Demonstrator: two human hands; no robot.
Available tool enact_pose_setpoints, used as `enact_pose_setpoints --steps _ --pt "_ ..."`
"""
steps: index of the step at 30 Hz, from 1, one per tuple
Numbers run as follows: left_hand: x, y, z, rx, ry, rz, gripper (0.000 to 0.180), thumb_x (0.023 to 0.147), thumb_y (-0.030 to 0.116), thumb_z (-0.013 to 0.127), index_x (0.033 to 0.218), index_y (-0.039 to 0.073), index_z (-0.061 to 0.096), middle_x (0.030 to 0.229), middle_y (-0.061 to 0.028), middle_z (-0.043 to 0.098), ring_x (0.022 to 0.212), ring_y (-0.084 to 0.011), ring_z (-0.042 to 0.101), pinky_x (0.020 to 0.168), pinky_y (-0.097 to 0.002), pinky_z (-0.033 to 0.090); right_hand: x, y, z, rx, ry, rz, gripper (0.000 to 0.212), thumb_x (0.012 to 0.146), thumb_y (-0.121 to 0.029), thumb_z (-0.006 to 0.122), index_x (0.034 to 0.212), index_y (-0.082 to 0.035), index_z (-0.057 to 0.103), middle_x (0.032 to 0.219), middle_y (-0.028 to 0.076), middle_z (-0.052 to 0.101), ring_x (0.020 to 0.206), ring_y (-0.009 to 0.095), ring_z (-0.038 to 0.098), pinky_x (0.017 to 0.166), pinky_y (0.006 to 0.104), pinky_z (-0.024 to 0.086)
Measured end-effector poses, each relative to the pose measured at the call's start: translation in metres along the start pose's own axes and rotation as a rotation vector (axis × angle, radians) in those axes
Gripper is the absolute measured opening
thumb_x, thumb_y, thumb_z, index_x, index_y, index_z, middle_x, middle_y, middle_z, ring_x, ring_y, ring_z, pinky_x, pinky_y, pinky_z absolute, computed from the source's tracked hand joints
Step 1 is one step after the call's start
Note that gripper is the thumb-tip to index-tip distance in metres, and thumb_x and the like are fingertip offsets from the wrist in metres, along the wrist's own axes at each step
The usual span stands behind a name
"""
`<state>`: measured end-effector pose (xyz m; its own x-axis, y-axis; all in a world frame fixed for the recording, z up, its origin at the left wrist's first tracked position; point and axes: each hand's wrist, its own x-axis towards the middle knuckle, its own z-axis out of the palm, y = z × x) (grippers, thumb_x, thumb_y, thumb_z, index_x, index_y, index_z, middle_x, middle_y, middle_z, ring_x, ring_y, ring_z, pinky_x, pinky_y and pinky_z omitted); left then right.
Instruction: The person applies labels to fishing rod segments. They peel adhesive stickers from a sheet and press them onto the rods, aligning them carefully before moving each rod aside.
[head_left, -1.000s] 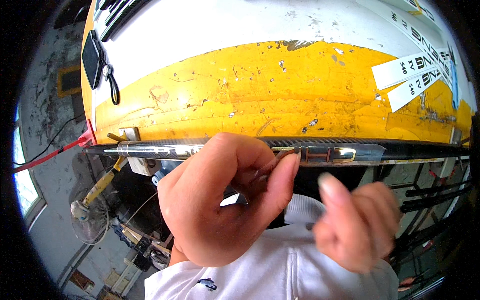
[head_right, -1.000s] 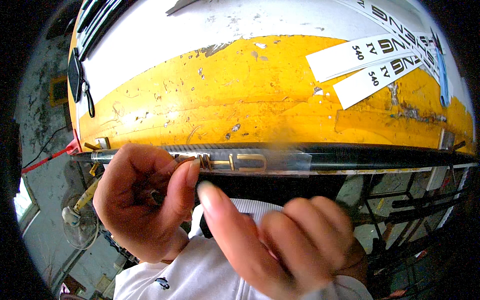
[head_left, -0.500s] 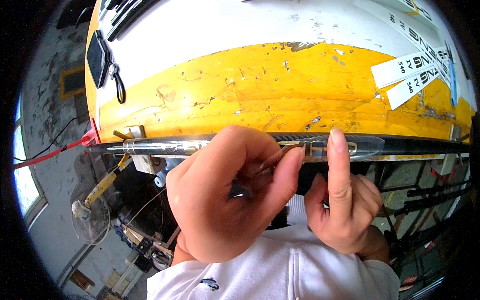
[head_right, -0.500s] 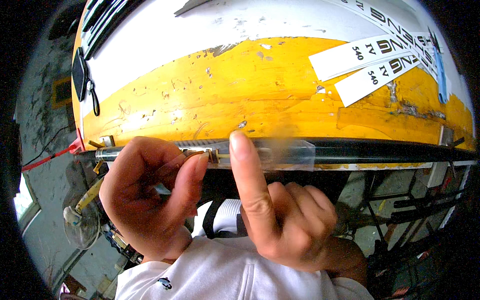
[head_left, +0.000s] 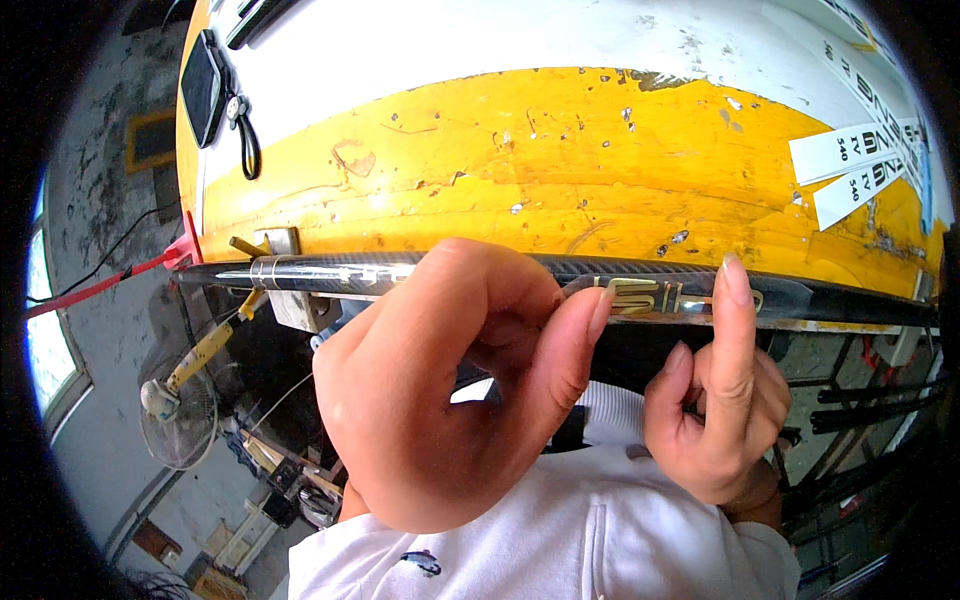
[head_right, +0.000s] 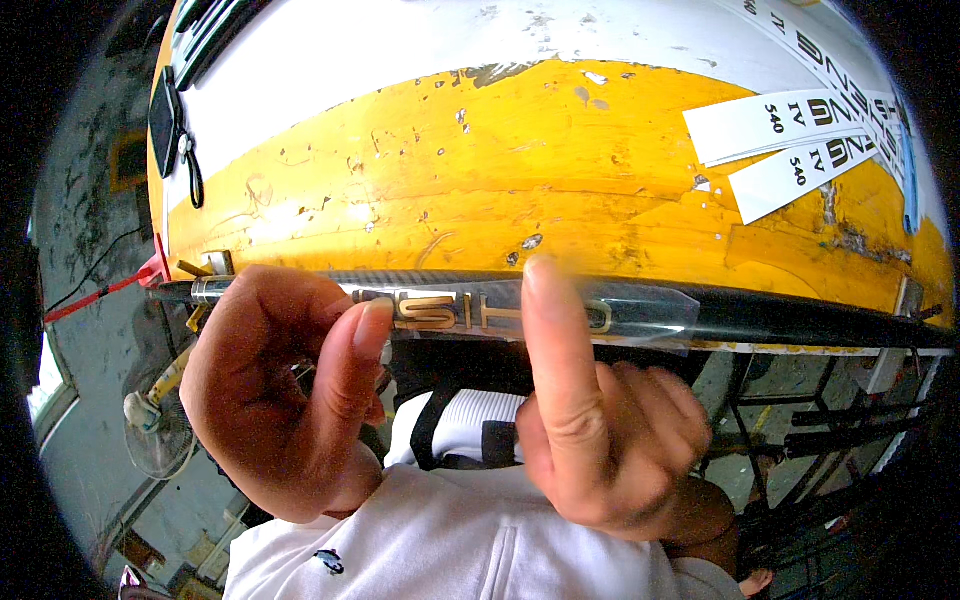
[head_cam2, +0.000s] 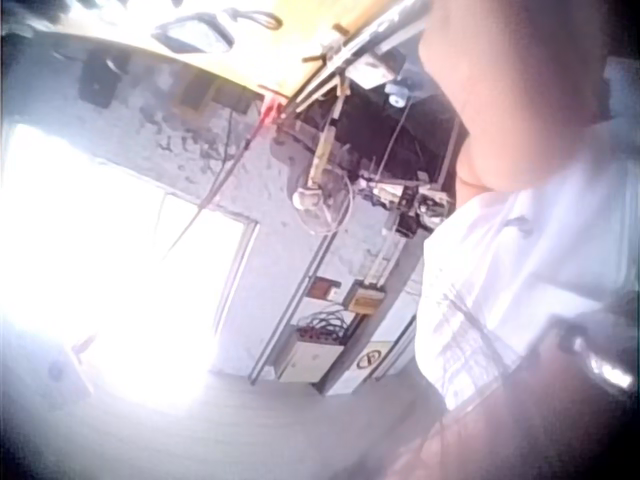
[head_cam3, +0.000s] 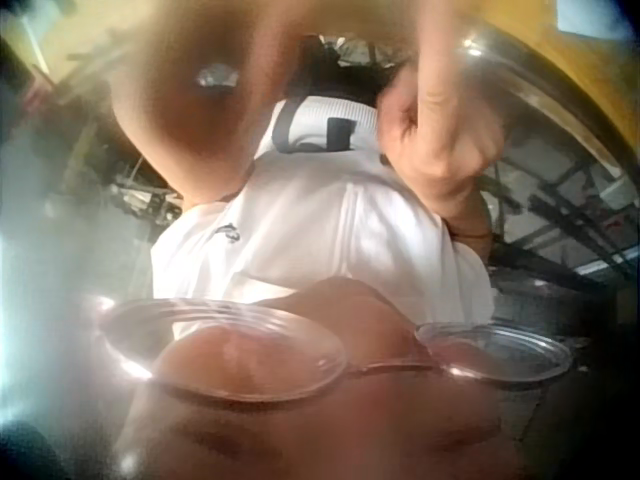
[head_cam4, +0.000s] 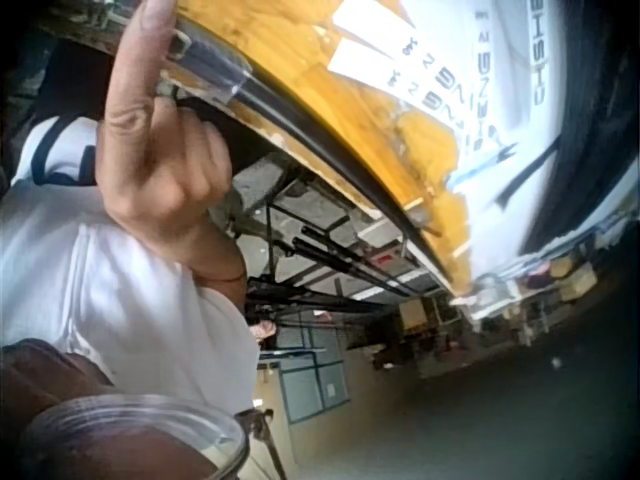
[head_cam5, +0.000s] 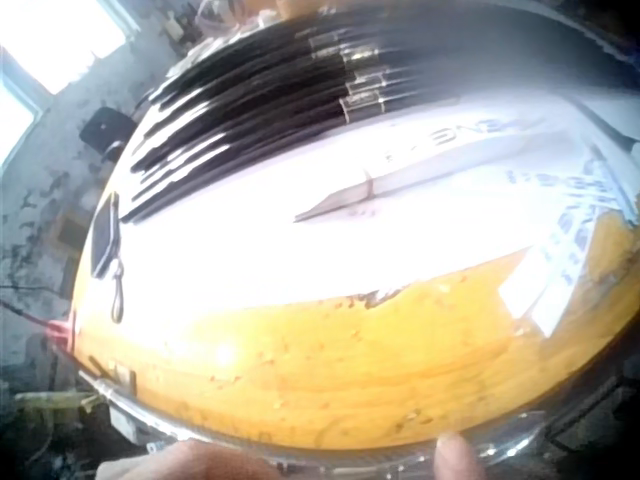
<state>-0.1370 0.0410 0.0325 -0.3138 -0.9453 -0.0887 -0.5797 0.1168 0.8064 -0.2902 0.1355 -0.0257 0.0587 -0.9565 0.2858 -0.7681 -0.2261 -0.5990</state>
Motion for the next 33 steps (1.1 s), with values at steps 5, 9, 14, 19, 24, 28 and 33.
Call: enact_pose_setpoints --steps 5,9,14,19,24,28,33 --pt "-0.001 -0.003 0.000 0.012 0.000 0.008 0.017 0.080 0.001 0.075 0.078 0.002 0.059 0.064 0.0013 0.057 0.049 -0.0016 0.046 0.044 -0.0167 0.034 -0.003 0.000 0.007 -0.046 0.104 0.073 0.063 0.067 0.007 0.058 0.129 0.014 0.051 0.101 0.018 0.070 0.050 0.014 0.059 0.048 0.0278 0.050" --pt "-0.001 -0.004 0.000 0.036 -0.013 0.026 0.018 0.079 0.000 0.076 0.077 0.002 0.059 0.064 0.0013 0.058 0.050 -0.0017 0.046 0.046 -0.0162 0.035 -0.003 -0.001 0.007 -0.034 0.095 0.086 0.062 0.067 0.008 0.057 0.129 0.014 0.051 0.099 0.017 0.071 0.050 0.015 0.059 0.049 0.0284 0.050" --pt "-0.001 -0.004 0.000 0.010 0.004 0.008 0.020 0.078 0.002 0.078 0.076 0.002 0.059 0.064 0.0009 0.058 0.051 -0.0024 0.046 0.047 -0.0165 0.035 -0.001 0.001 0.005 -0.023 0.082 0.050 0.062 0.070 0.010 0.057 0.131 0.016 0.045 0.104 0.023 0.068 0.049 0.015 0.057 0.050 0.0294 0.050" --pt "-0.002 -0.003 0.001 0.010 0.007 0.003 0.022 0.077 0.003 0.080 0.075 0.003 0.059 0.065 0.0007 0.059 0.051 -0.0027 0.046 0.048 -0.0169 0.035 -0.002 0.003 -0.002 0.013 -0.021 0.001 0.065 0.074 0.016 0.056 0.134 0.023 0.032 0.112 0.030 0.063 0.046 0.015 0.052 0.053 0.0306 0.049" --pt "-0.002 -0.004 0.002 -0.004 0.016 0.002 0.023 0.076 0.003 0.081 0.075 0.003 0.059 0.065 0.0005 0.060 0.051 -0.0024 0.047 0.048 -0.0165 0.035 -0.003 0.002 0.000 0.006 0.003 0.008 0.065 0.074 0.016 0.056 0.134 0.023 0.032 0.111 0.030 0.064 0.046 0.016 0.053 0.053 0.0307 0.049" --pt "-0.002 -0.006 0.002 -0.025 0.022 0.033 0.023 0.076 0.002 0.081 0.074 0.003 0.059 0.065 0.0003 0.060 0.051 -0.0023 0.047 0.048 -0.0162 0.035 -0.004 0.001 0.007 -0.051 0.103 0.061 0.061 0.069 0.010 0.057 0.130 0.013 0.049 0.102 0.022 0.069 0.052 0.017 0.061 0.052 0.0302 0.052" --pt "-0.002 -0.007 0.002 -0.028 0.019 0.018 0.022 0.076 0.001 0.080 0.075 0.003 0.058 0.064 0.0002 0.060 0.050 -0.0020 0.047 0.047 -0.0162 0.035 -0.002 0.001 0.016 -0.086 0.183 0.050 0.061 0.071 0.007 0.057 0.131 0.008 0.053 0.075 0.007 0.063 0.046 0.014 0.054 0.047 0.0280 0.049"
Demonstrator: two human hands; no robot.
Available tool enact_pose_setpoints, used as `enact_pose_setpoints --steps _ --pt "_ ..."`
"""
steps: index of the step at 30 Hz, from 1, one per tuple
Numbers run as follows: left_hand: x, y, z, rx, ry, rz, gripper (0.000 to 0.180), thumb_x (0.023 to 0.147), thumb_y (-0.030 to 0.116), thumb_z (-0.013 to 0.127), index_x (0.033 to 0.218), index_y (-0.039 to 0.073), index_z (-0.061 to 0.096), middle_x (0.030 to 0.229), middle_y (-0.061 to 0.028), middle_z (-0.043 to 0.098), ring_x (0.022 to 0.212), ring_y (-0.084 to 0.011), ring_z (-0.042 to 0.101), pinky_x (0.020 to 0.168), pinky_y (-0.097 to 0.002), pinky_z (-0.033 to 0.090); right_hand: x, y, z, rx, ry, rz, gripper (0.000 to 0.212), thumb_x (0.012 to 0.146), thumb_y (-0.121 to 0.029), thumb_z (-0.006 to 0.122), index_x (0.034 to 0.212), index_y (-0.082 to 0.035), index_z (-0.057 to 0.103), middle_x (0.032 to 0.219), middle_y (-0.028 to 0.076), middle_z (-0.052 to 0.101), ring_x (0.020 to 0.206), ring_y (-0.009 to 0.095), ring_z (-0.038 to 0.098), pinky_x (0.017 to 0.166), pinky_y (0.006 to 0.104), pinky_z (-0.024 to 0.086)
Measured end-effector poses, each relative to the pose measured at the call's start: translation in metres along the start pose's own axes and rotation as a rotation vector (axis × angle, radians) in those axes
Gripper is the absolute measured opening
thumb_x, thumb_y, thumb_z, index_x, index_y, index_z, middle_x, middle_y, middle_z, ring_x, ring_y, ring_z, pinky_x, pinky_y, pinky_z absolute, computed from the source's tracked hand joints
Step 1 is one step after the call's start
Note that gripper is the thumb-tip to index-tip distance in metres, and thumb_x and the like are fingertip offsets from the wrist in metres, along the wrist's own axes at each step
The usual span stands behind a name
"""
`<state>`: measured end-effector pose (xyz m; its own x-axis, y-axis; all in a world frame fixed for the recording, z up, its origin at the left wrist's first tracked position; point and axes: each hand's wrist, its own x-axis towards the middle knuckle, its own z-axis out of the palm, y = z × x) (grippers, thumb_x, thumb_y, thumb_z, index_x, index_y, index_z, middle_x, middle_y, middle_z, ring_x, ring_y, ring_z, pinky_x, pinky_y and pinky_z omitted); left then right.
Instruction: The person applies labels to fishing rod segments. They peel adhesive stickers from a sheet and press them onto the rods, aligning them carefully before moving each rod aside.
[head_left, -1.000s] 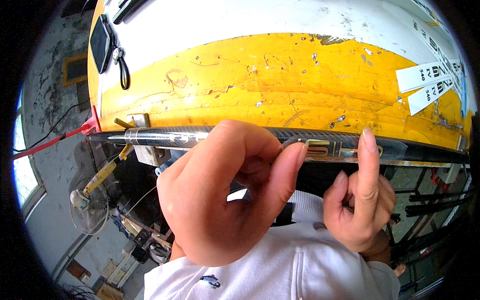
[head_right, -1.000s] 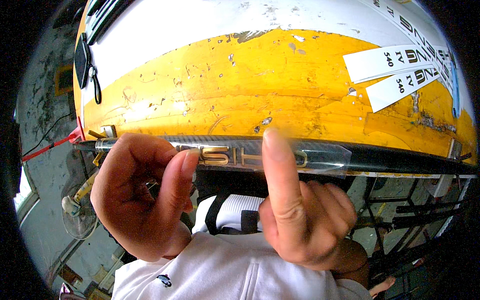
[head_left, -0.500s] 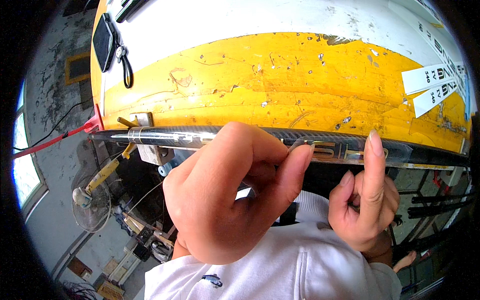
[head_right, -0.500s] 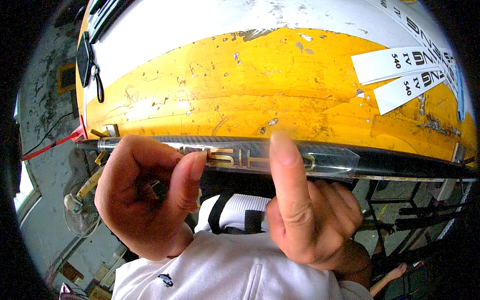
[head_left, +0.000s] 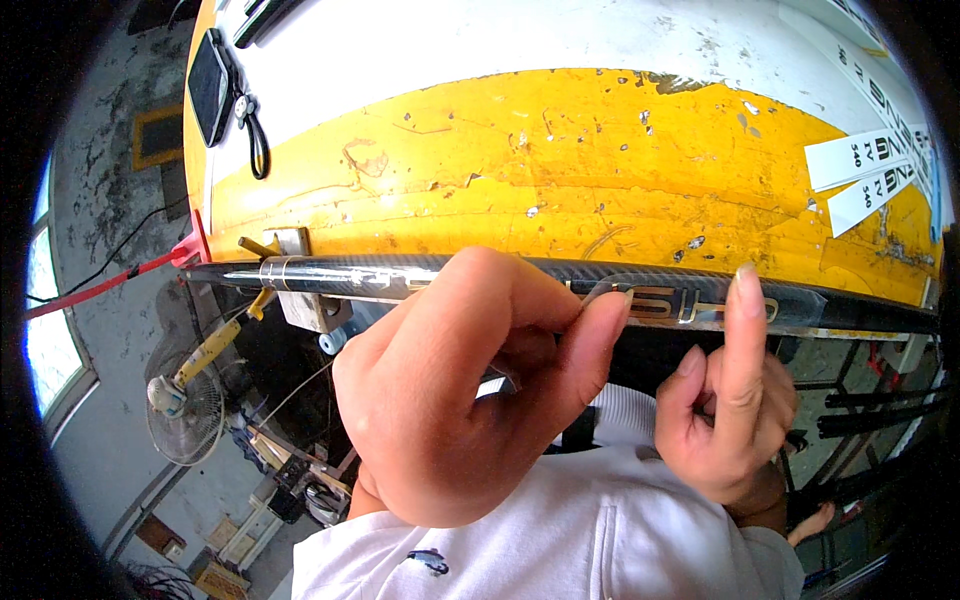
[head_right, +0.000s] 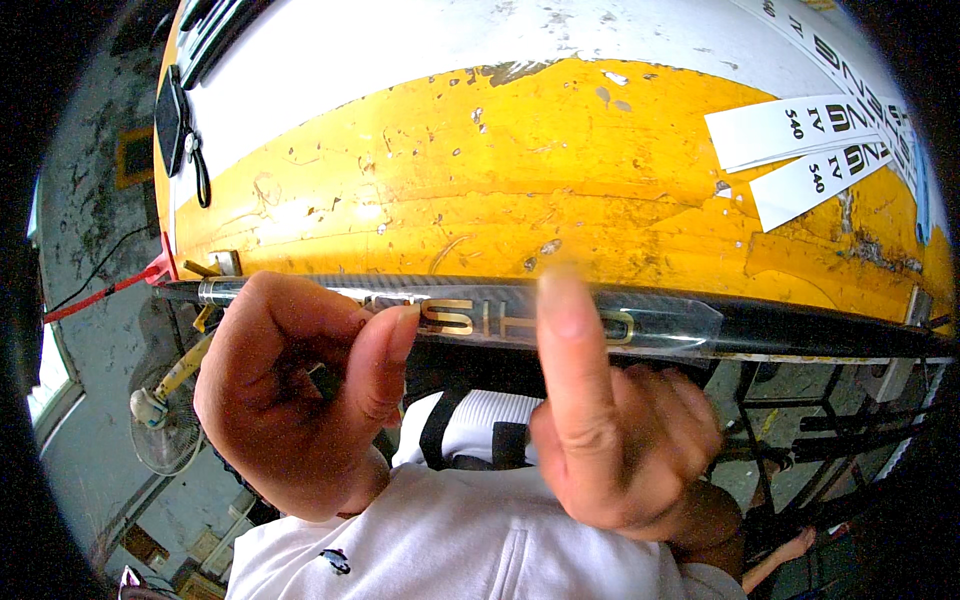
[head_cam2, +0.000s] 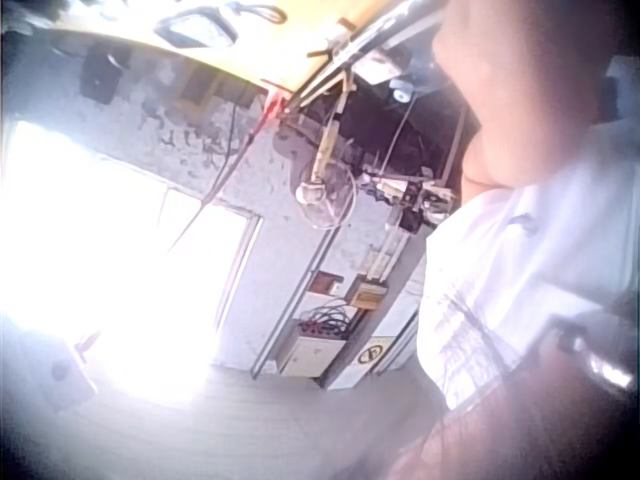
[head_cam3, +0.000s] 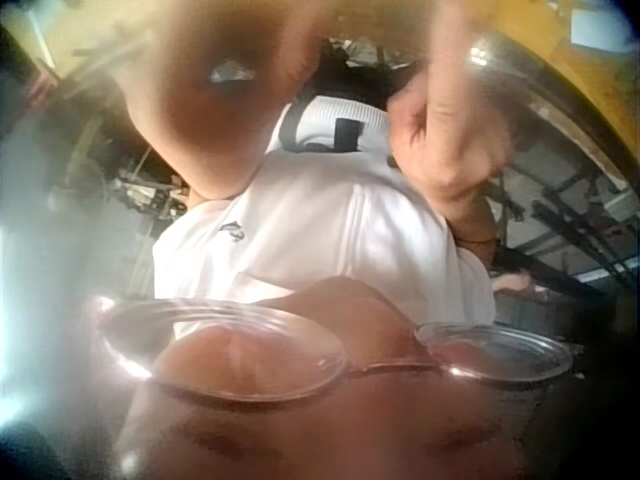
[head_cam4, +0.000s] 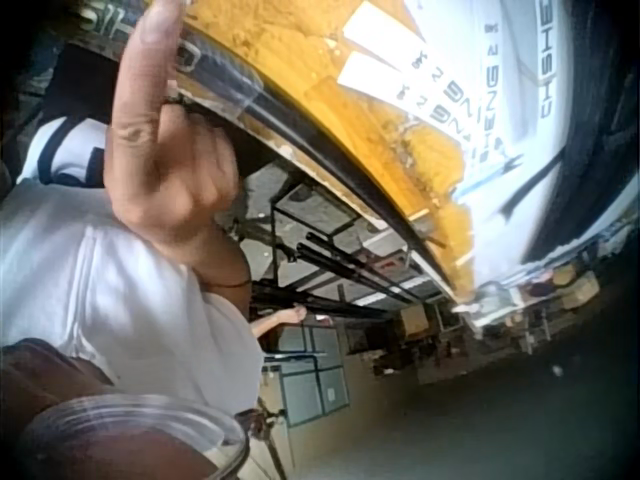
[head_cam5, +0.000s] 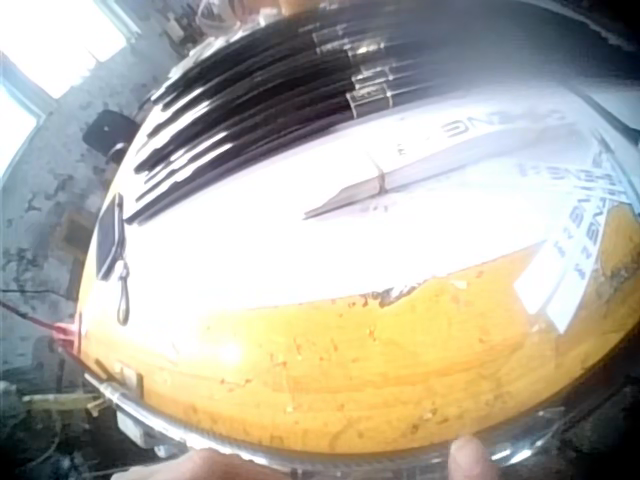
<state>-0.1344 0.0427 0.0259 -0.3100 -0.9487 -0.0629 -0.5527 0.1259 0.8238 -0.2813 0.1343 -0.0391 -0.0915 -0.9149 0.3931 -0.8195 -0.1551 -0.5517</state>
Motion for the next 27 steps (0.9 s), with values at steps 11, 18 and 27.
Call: enact_pose_setpoints --steps 11,18,27 --pt "-0.001 0.001 0.001 -0.031 0.017 -0.067 0.022 0.077 0.002 0.080 0.075 0.003 0.058 0.062 0.0009 0.058 0.048 -0.0023 0.046 0.045 -0.0167 0.034 0.004 -0.011 -0.012 -0.061 -0.260 -0.012 0.059 0.075 0.012 0.057 0.132 0.016 0.043 0.107 0.027 0.066 0.061 0.029 0.068 0.054 0.0356 0.052" --pt "0.001 0.001 0.001 0.033 0.010 -0.008 0.024 0.076 0.002 0.081 0.073 0.003 0.058 0.062 0.0011 0.059 0.050 -0.0023 0.046 0.047 -0.0168 0.034 -0.006 -0.002 -0.017 -0.023 -0.120 0.099 0.053 0.070 0.014 0.056 0.123 0.011 0.055 0.097 0.019 0.070 0.052 0.021 0.064 0.047 0.0303 0.050" --pt "0.003 0.003 -0.003 0.137 -0.024 0.043 0.024 0.074 0.003 0.082 0.072 0.004 0.058 0.064 0.0019 0.058 0.053 -0.0017 0.046 0.050 -0.0164 0.035 -0.005 -0.003 -0.013 -0.005 -0.119 0.093 0.046 0.075 0.015 0.056 0.121 0.015 0.053 0.107 0.023 0.069 0.066 0.026 0.071 0.055 0.0303 0.055"
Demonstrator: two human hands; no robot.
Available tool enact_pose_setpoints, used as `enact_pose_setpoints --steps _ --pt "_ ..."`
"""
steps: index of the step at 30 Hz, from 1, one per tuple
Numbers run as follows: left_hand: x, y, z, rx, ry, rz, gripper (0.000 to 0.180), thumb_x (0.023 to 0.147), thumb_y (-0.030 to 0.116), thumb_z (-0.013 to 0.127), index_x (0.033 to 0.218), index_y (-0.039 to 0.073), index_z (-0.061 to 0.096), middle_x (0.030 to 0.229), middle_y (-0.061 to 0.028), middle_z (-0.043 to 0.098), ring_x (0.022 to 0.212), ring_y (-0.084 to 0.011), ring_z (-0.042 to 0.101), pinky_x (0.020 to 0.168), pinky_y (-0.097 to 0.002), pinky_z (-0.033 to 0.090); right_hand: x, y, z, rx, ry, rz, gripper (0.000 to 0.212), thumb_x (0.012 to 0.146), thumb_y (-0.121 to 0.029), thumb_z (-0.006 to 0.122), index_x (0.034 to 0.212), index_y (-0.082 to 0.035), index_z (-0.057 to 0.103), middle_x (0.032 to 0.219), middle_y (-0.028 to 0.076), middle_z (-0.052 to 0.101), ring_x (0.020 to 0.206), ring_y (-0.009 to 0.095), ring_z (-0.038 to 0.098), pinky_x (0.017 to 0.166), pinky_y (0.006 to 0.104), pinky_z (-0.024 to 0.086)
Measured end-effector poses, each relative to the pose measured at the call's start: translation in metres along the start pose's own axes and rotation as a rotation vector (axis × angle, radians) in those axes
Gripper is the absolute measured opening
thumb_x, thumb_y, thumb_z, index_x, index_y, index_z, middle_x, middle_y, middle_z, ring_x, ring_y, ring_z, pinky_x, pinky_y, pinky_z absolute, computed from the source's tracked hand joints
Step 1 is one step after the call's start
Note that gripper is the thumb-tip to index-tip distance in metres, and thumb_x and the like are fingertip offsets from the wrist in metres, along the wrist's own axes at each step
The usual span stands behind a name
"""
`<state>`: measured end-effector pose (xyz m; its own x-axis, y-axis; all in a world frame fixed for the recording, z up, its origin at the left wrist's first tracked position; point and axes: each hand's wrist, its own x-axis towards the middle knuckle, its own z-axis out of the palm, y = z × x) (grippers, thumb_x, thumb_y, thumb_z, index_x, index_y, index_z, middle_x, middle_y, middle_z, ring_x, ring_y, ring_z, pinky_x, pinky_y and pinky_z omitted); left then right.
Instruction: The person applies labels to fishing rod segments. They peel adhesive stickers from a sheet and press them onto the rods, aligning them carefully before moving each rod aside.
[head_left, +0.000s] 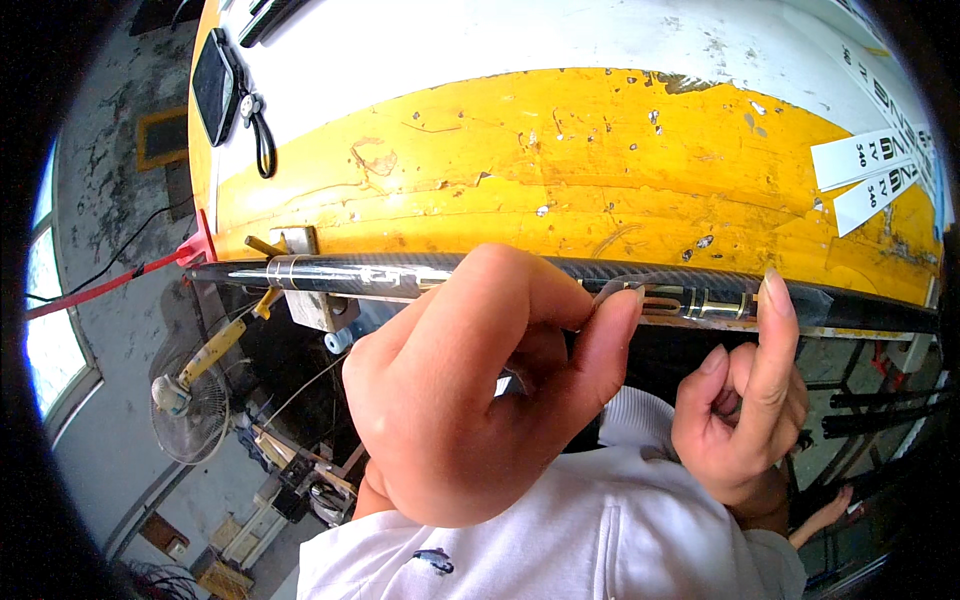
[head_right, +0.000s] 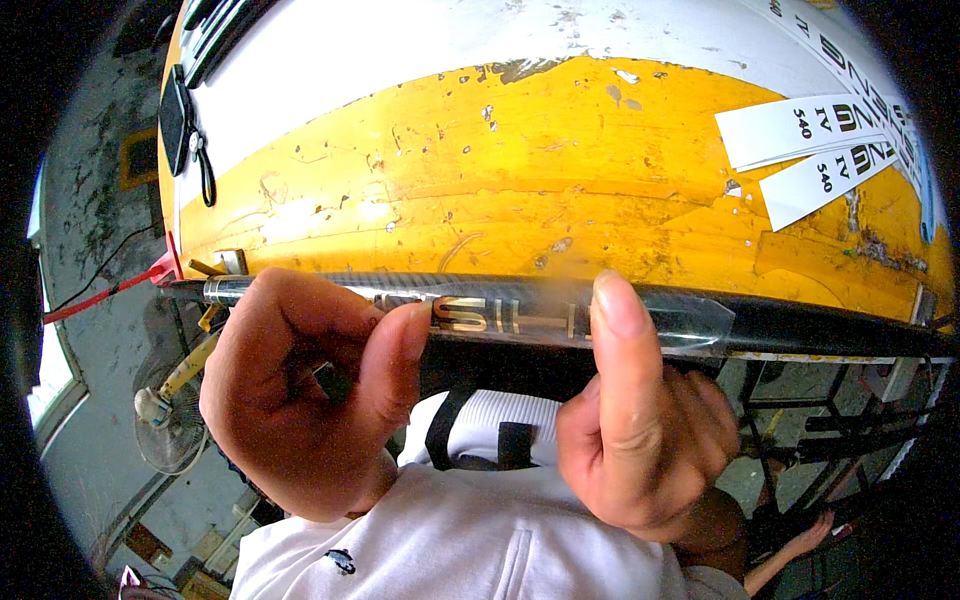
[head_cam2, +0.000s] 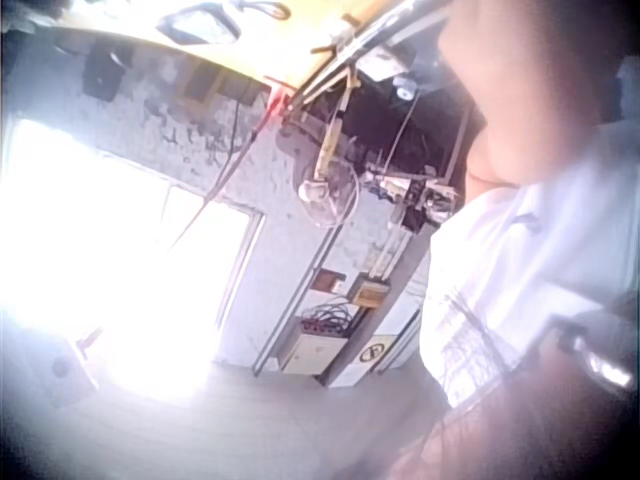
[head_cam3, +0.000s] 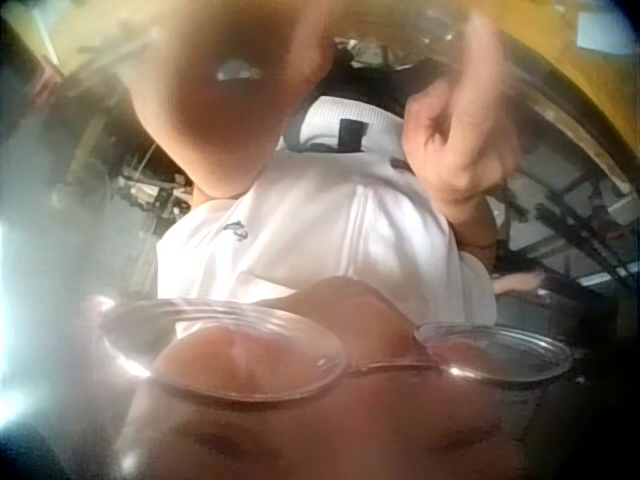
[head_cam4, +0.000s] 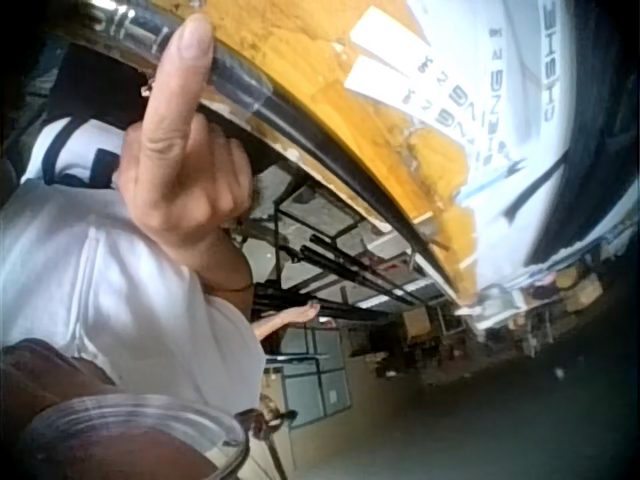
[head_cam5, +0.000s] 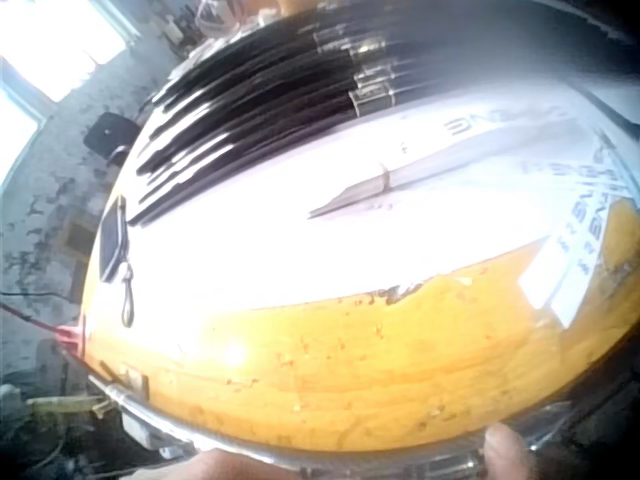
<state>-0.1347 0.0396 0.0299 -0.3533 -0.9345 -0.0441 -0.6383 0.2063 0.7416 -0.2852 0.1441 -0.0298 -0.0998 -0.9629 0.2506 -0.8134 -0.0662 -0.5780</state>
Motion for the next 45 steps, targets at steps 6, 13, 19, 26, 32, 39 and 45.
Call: enact_pose_setpoints --steps 6,13,19,26,32,39,45 --pt "-0.001 0.004 -0.002 -0.051 -0.030 -0.060 0.019 0.080 0.002 0.077 0.075 0.001 0.058 0.063 0.0004 0.057 0.051 -0.0028 0.047 0.049 -0.0169 0.035 -0.002 0.000 0.001 0.008 0.010 -0.006 0.047 0.075 0.015 0.055 0.121 0.017 0.051 0.108 0.027 0.067 0.067 0.029 0.071 0.058 0.0334 0.056" --pt "0.002 0.002 -0.007 -0.056 -0.071 -0.002 0.015 0.087 0.003 0.069 0.078 -0.001 0.058 0.060 -0.0006 0.055 0.047 -0.0035 0.047 0.045 -0.0175 0.035 -0.003 0.001 0.003 0.036 0.015 0.002 0.049 0.075 0.013 0.055 0.124 0.020 0.046 0.109 0.030 0.065 0.069 0.032 0.071 0.061 0.0361 0.058" --pt "-0.001 -0.002 -0.006 -0.053 -0.002 0.001 0.015 0.088 0.004 0.067 0.079 -0.001 0.057 0.060 -0.0016 0.056 0.046 -0.0035 0.046 0.043 -0.0181 0.034 -0.005 0.001 0.002 0.025 -0.009 0.009 0.049 0.076 0.012 0.055 0.124 0.020 0.045 0.110 0.030 0.064 0.072 0.033 0.071 0.064 0.0363 0.058" --pt "-0.007 -0.019 -0.008 0.008 0.285 0.137 0.022 0.093 0.020 0.063 0.086 -0.001 0.060 0.067 -0.0038 0.056 0.055 -0.0065 0.047 0.050 -0.0192 0.035 -0.002 -0.001 0.001 0.070 0.006 0.017 0.051 0.076 0.010 0.055 0.125 0.019 0.045 0.112 0.030 0.064 0.074 0.032 0.072 0.064 0.0362 0.059" --pt "-0.006 -0.037 -0.028 0.326 0.215 0.293 0.016 0.087 0.006 0.060 0.097 -0.004 0.068 0.087 -0.0154 0.065 0.077 -0.0209 0.062 0.069 -0.0278 0.049 0.005 -0.007 0.012 0.101 -0.038 -0.031 0.064 0.068 0.011 0.057 0.131 0.011 0.047 0.115 0.023 0.066 0.072 0.030 0.072 0.064 0.0353 0.058" --pt "-0.003 -0.048 -0.028 0.302 0.219 0.376 0.013 0.082 0.003 0.066 0.093 -0.002 0.069 0.091 -0.0161 0.066 0.082 -0.0246 0.064 0.074 -0.0306 0.051 0.011 -0.016 0.026 0.122 -0.068 -0.025 0.053 0.072 0.008 0.057 0.124 0.016 0.049 0.111 0.028 0.065 0.066 0.029 0.070 0.058 0.0334 0.057" --pt "-0.009 -0.035 -0.027 0.310 0.194 0.347 0.014 0.082 0.010 0.069 0.093 0.001 0.068 0.091 -0.0149 0.063 0.082 -0.0225 0.060 0.075 -0.0306 0.047 0.010 -0.013 0.018 0.162 -0.052 -0.098 0.045 0.075 0.005 0.058 0.118 0.020 0.050 0.108 0.032 0.064 0.061 0.028 0.068 0.053 0.0318 0.055"
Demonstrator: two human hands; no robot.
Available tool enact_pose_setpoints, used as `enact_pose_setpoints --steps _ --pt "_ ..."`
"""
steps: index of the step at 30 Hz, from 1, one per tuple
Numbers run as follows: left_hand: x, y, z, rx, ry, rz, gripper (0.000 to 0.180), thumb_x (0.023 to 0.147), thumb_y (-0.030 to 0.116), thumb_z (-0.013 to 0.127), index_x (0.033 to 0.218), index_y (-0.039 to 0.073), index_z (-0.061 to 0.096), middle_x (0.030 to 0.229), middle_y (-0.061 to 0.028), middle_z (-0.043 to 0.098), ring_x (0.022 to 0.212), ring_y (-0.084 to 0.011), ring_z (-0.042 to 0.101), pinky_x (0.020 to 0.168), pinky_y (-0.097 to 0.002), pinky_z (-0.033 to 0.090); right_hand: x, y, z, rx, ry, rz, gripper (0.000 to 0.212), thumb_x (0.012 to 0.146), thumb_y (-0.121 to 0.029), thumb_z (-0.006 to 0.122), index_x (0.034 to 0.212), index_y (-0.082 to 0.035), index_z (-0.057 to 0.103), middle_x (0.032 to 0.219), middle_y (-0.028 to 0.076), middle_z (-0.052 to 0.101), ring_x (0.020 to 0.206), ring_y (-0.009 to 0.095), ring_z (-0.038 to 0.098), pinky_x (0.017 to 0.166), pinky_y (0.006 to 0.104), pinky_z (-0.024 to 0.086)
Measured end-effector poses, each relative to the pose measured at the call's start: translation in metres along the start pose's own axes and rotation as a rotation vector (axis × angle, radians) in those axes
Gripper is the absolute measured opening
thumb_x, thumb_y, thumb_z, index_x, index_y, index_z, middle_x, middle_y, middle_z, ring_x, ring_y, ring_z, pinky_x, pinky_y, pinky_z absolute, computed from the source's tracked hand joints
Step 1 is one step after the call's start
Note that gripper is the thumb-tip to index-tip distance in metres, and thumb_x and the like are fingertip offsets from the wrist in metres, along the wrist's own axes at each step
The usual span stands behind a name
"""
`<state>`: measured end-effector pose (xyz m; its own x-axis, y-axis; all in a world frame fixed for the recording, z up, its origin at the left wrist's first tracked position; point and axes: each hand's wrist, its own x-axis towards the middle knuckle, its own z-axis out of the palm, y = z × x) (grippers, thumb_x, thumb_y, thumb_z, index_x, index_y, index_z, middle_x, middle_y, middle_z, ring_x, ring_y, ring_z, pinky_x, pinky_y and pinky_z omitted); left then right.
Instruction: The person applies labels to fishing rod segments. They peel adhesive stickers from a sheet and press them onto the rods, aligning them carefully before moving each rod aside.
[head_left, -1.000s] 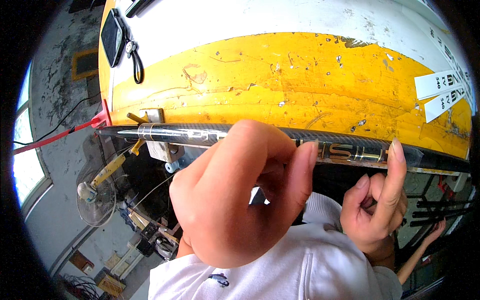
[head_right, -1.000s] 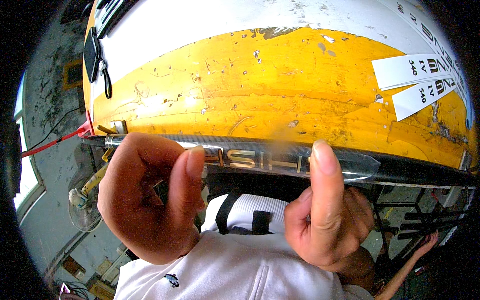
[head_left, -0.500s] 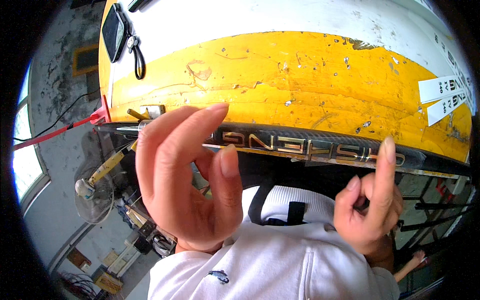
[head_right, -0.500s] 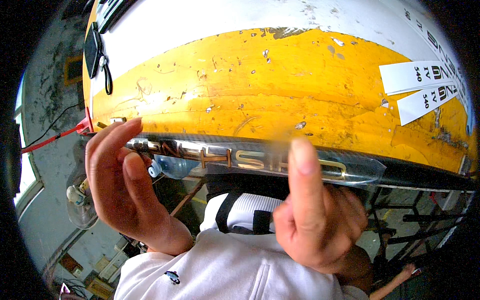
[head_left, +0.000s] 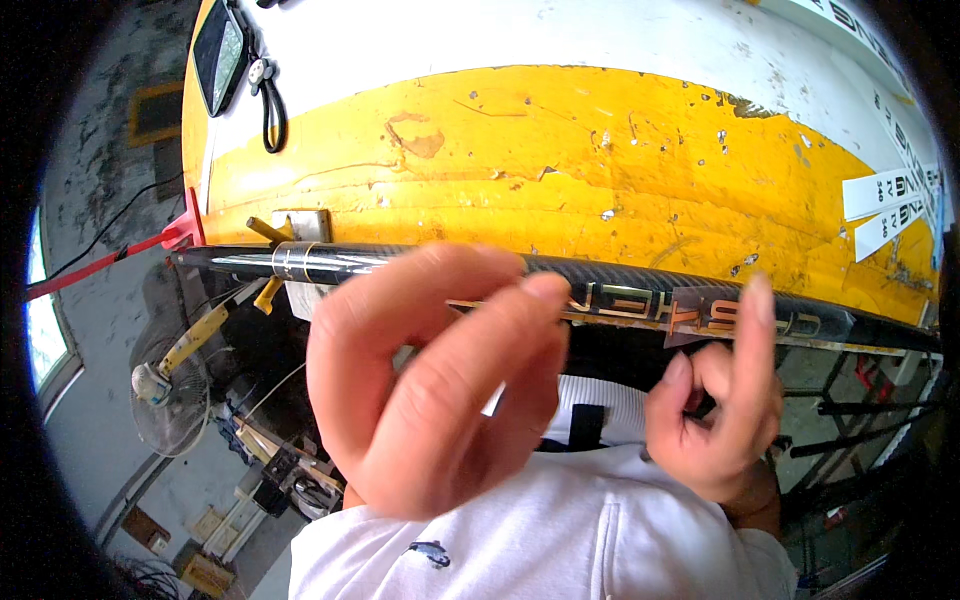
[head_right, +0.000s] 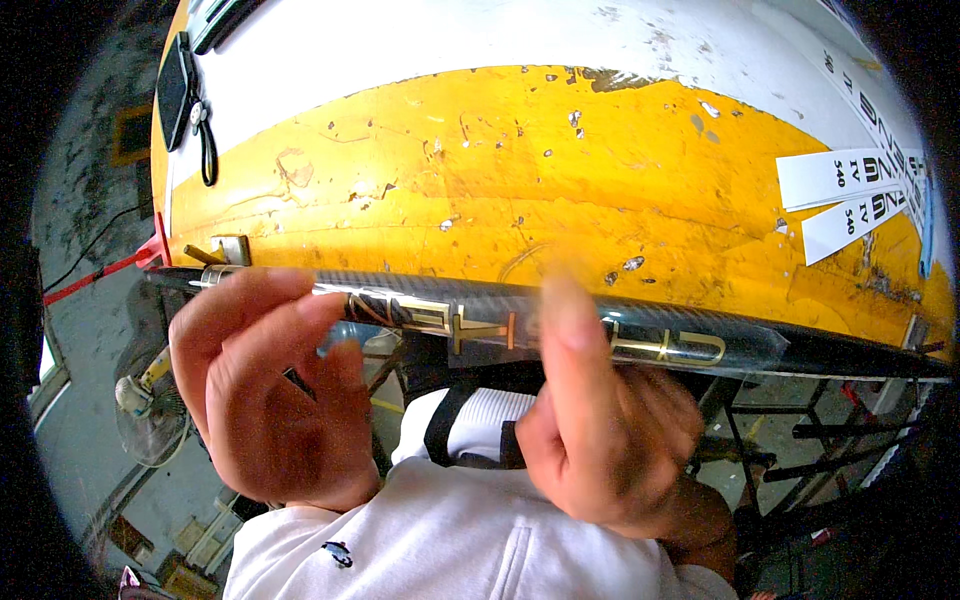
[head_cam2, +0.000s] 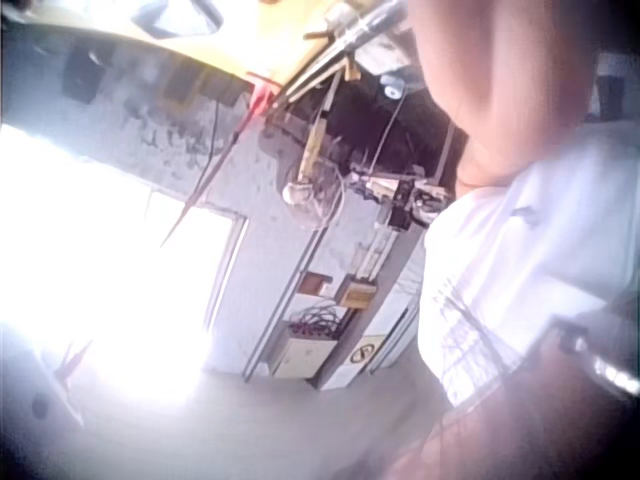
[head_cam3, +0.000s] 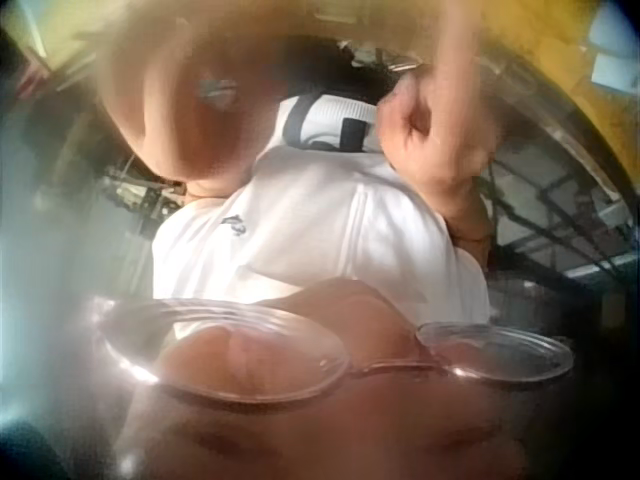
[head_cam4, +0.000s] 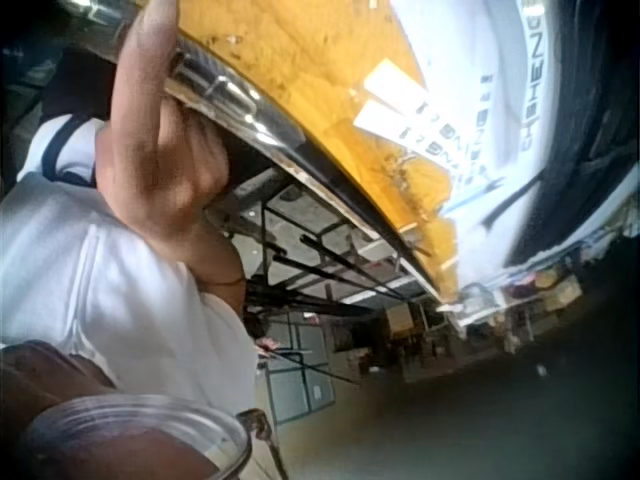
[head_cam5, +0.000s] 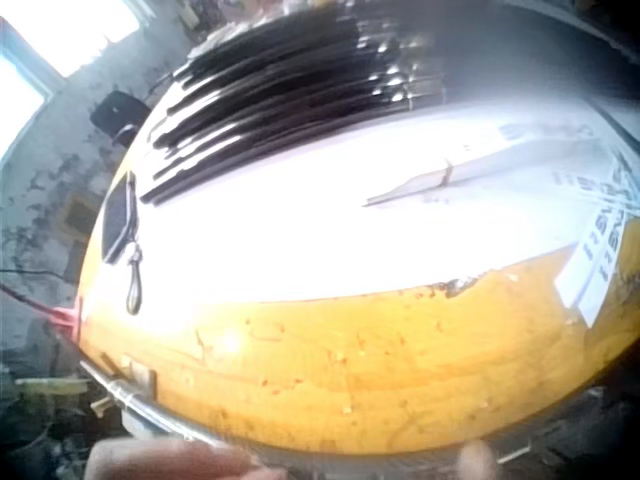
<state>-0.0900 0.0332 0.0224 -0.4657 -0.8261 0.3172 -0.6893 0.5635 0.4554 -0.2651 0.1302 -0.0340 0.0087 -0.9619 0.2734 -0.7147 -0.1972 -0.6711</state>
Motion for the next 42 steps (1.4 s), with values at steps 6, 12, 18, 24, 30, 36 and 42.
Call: enact_pose_setpoints --steps 6,12,18,24,30,36,42 --pt "-0.002 0.002 0.011 -0.220 -0.008 0.155 0.032 0.064 0.002 0.079 0.093 0.007 0.067 0.089 -0.0121 0.057 0.067 -0.0171 0.056 0.059 -0.0261 0.043 0.001 -0.006 -0.014 0.011 0.016 0.039 0.041 0.077 0.005 0.057 0.114 0.022 0.051 0.104 0.032 0.064 0.057 0.026 0.067 0.050 0.0304 0.054" --pt "0.003 -0.005 0.023 -0.143 0.055 0.424 0.041 0.057 0.001 0.082 0.096 0.008 0.072 0.095 -0.0094 0.050 0.061 -0.0143 0.048 0.050 -0.0247 0.035 0.008 -0.002 -0.009 0.084 0.075 0.045 0.048 0.077 0.009 0.055 0.122 0.018 0.045 0.083 0.019 0.060 0.053 0.019 0.061 0.055 0.0283 0.052" --pt "0.003 -0.006 0.018 -0.099 0.004 0.444 0.036 0.060 0.006 0.080 0.096 0.004 0.074 0.091 -0.0086 0.051 0.061 -0.0151 0.049 0.049 -0.0245 0.036 0.013 0.004 -0.011 0.044 0.020 -0.050 0.064 0.079 0.008 0.056 0.136 0.020 0.031 0.050 0.003 0.048 0.042 0.011 0.047 0.056 0.0239 0.046" --pt "0.004 -0.003 0.014 -0.093 -0.062 0.428 0.038 0.062 0.006 0.080 0.099 0.003 0.073 0.090 -0.0071 0.052 0.061 -0.0156 0.051 0.050 -0.0260 0.039 0.014 0.003 -0.011 0.052 0.006 -0.045 0.061 0.079 0.008 0.056 0.134 0.021 0.032 0.049 0.004 0.048 0.041 0.012 0.047 0.055 0.0247 0.046" --pt "0.005 -0.005 0.014 -0.047 -0.072 0.476 0.040 0.059 0.006 0.081 0.099 0.004 0.074 0.089 -0.0049 0.053 0.063 -0.0149 0.050 0.052 -0.0268 0.039 0.016 0.002 -0.013 0.033 0.013 -0.084 0.060 0.081 0.006 0.057 0.133 0.020 0.032 0.050 0.005 0.051 0.045 0.014 0.051 0.057 0.0261 0.047" --pt "-0.001 -0.005 0.015 -0.077 -0.074 0.404 0.043 0.057 0.004 0.081 0.100 0.005 0.074 0.088 -0.0042 0.053 0.064 -0.0153 0.048 0.052 -0.0273 0.039 0.017 0.002 -0.012 0.037 0.003 -0.078 0.060 0.081 0.005 0.058 0.134 0.019 0.032 0.053 0.007 0.056 0.048 0.016 0.056 0.060 0.0272 0.049" --pt "-0.007 -0.010 0.018 -0.070 -0.048 0.416 0.041 0.057 0.004 0.081 0.098 0.005 0.075 0.088 -0.0041 0.053 0.064 -0.0154 0.048 0.051 -0.0269 0.040 0.019 -0.002 -0.012 0.046 -0.012 -0.024 0.062 0.081 0.005 0.057 0.136 0.018 0.031 0.054 0.008 0.057 0.048 0.016 0.056 0.060 0.0268 0.049"
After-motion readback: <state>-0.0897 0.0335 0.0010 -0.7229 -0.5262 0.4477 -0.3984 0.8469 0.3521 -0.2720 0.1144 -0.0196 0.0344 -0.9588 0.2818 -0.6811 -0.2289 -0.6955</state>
